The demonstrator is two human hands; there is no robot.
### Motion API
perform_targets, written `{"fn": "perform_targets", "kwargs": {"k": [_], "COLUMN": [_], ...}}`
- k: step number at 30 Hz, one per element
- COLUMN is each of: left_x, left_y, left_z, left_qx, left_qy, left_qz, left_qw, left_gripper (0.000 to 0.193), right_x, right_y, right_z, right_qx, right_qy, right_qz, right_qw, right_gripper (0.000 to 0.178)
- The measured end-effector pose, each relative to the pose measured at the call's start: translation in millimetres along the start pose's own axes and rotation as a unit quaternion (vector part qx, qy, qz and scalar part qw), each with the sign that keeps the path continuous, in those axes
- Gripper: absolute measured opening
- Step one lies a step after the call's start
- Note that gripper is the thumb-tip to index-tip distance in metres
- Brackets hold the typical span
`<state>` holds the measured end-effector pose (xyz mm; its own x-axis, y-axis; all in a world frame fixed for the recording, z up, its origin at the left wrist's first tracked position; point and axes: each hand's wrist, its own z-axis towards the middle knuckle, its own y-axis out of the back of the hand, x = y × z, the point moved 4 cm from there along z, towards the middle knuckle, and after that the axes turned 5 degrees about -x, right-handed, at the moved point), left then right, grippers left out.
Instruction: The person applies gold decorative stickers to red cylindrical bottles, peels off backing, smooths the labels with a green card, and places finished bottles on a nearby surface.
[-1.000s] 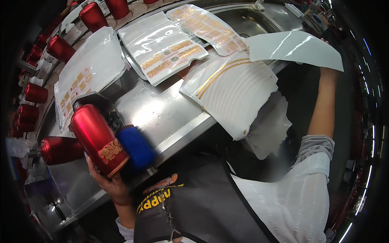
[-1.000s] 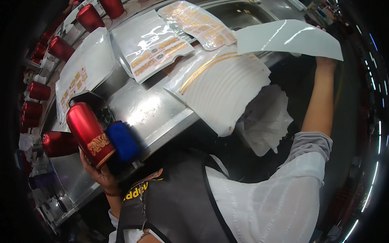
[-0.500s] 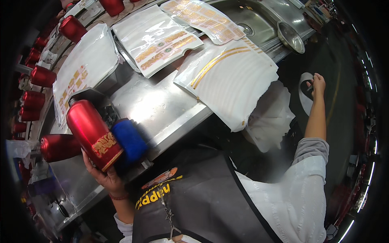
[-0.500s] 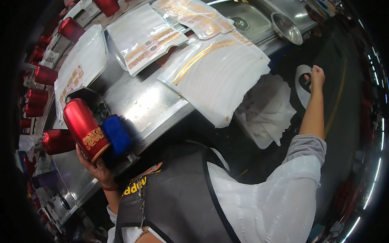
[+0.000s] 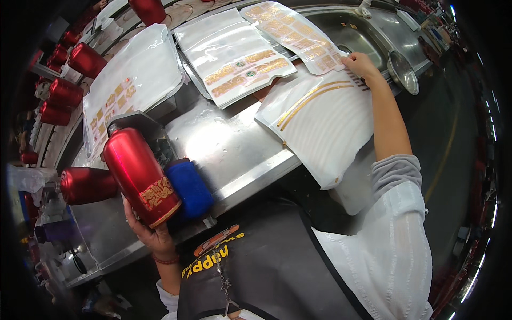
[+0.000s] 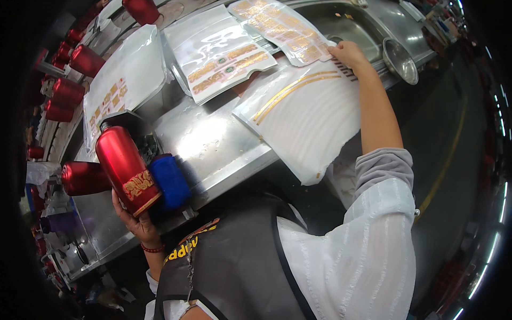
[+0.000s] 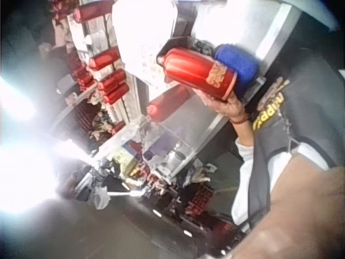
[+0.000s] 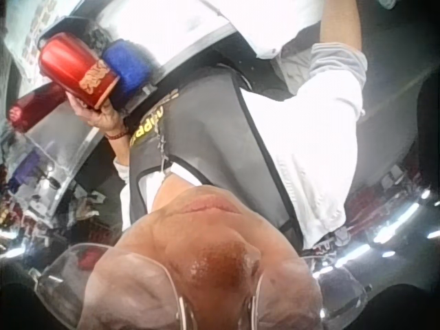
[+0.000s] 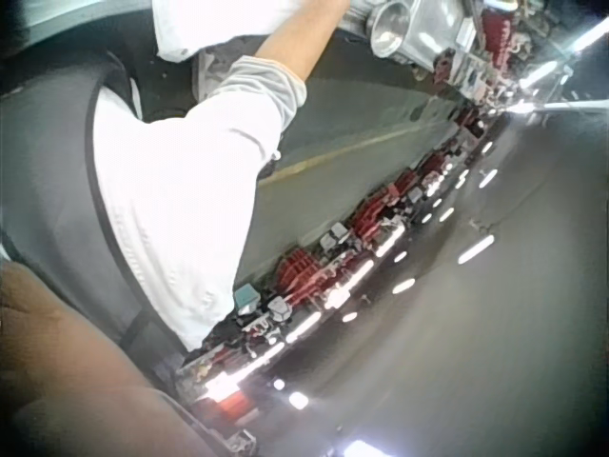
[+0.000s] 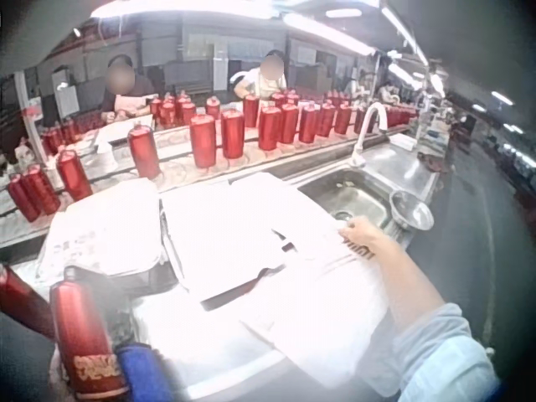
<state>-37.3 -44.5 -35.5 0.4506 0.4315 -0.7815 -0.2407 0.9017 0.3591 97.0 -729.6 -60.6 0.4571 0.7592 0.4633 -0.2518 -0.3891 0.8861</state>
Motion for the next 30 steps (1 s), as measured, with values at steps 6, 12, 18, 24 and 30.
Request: {"fn": "perform_targets", "kwargs": {"k": [6, 12, 18, 24, 30], "left_x": [2.0, 2.4, 2.8, 2.6, -10.8], "left_y": [-0.3, -1.1, -1.6, 3.4, -1.0], "left_z": [-1.9, -4.7, -3.7, -7.6, 7.9], "left_qx": [-0.022, -0.022, -0.013, 0.023, -0.007], "left_qy": [0.022, 0.039, 0.025, 0.025, 0.009], "left_qz": [-0.009, -0.039, -0.035, 0.007, 0.054], "left_qw": [0.999, 0.998, 0.999, 0.999, 0.998], "left_gripper": [0.098, 0.097, 0.097, 0.096, 0.098], "right_x": [-13.5, 0.5, 12.7, 188.6, 249.4], "right_y": [-5.4, 0.1, 15.6, 5.1, -122.7], "right_z": [4.1, -13.0, -12.8, 6.5, 70.3], "right_qx": [-0.087, -0.151, -0.236, -0.013, 0.118], "right_qy": [0.006, -0.015, 0.101, 0.313, 0.325], "right_qz": [0.077, 0.097, -0.091, 0.136, -0.189], "right_qw": [0.993, 0.984, 0.962, 0.94, 0.919], "right_gripper": [0.035, 0.021, 0.022, 0.019, 0.02]}}
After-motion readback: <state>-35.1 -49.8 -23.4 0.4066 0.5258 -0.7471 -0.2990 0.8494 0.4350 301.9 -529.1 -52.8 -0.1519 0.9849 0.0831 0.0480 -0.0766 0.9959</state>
